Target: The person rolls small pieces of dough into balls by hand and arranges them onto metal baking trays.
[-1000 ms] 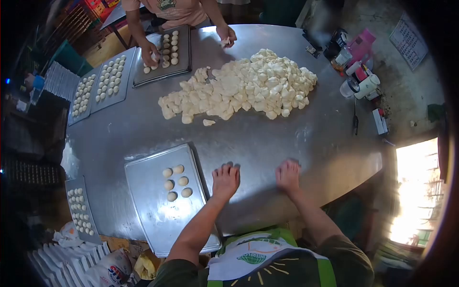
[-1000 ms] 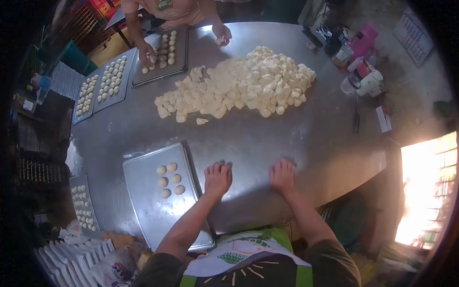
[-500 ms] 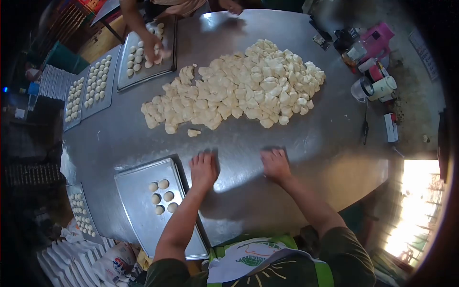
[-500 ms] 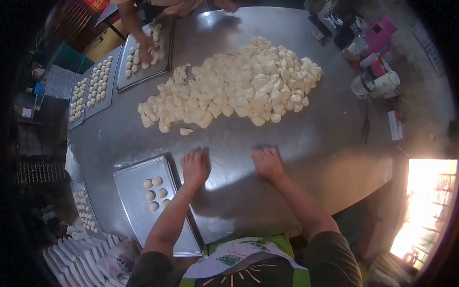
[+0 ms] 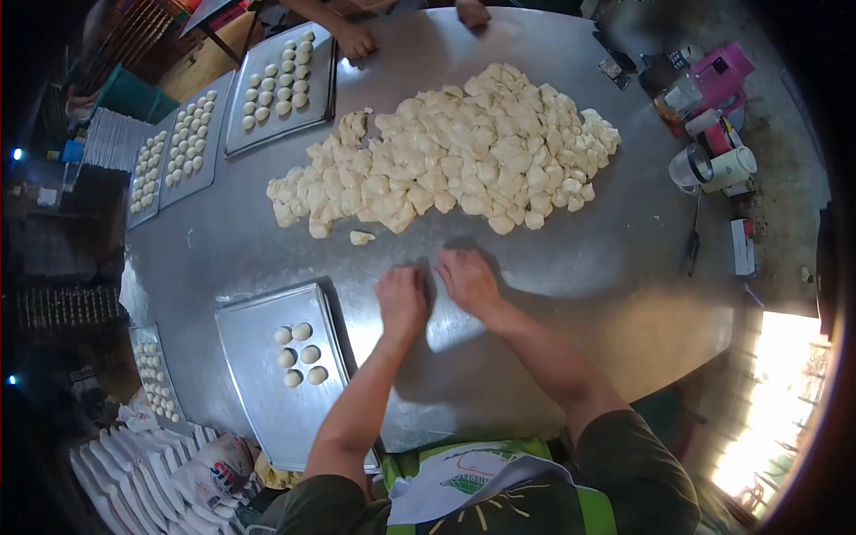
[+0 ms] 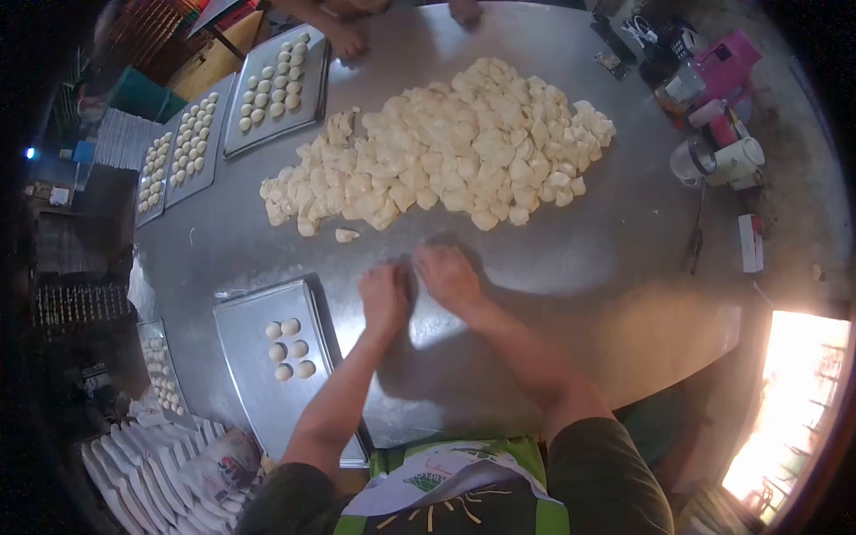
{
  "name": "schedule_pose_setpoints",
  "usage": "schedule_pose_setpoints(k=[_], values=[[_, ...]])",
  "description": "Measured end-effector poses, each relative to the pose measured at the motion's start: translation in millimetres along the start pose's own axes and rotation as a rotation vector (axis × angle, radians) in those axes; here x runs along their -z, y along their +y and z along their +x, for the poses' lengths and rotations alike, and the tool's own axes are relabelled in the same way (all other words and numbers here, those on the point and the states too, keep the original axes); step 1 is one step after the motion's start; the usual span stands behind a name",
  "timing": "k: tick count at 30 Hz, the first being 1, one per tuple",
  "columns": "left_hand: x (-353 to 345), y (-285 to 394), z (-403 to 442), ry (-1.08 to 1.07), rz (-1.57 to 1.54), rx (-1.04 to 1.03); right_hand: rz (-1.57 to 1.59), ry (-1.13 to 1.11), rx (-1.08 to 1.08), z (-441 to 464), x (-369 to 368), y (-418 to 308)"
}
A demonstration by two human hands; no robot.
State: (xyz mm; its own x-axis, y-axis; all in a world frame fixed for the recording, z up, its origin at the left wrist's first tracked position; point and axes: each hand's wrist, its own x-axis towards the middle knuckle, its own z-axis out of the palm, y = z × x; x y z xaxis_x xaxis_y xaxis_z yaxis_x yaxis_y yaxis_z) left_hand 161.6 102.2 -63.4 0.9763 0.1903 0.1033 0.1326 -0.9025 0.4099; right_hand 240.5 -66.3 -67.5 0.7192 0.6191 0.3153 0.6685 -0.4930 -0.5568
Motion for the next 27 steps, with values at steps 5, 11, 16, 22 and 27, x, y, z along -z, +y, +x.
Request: schedule_pose_setpoints(k=[5,11,16,22,27], values=[[20,-8,-50,-0.012,-0.062,-0.13,-0.124,-0.07,0.284,-46,26,22],[3,-21,34,0.267,0.005,-0.025,-0.269,0.05,-0.145,52,-17,22],[24,-14,-18,0.059,-0.077,-0.008,-0.026,-0.085,-0.248,11,12,-21],[110,-57,-159,-0.077,-0.582,-0.033,-0.008,-0.01,-0.202,-51,-18,-100],[186,-111,-247,0.122,-0.381,0.181,-0.017,-0.297,0.15,-55,-57,-269]])
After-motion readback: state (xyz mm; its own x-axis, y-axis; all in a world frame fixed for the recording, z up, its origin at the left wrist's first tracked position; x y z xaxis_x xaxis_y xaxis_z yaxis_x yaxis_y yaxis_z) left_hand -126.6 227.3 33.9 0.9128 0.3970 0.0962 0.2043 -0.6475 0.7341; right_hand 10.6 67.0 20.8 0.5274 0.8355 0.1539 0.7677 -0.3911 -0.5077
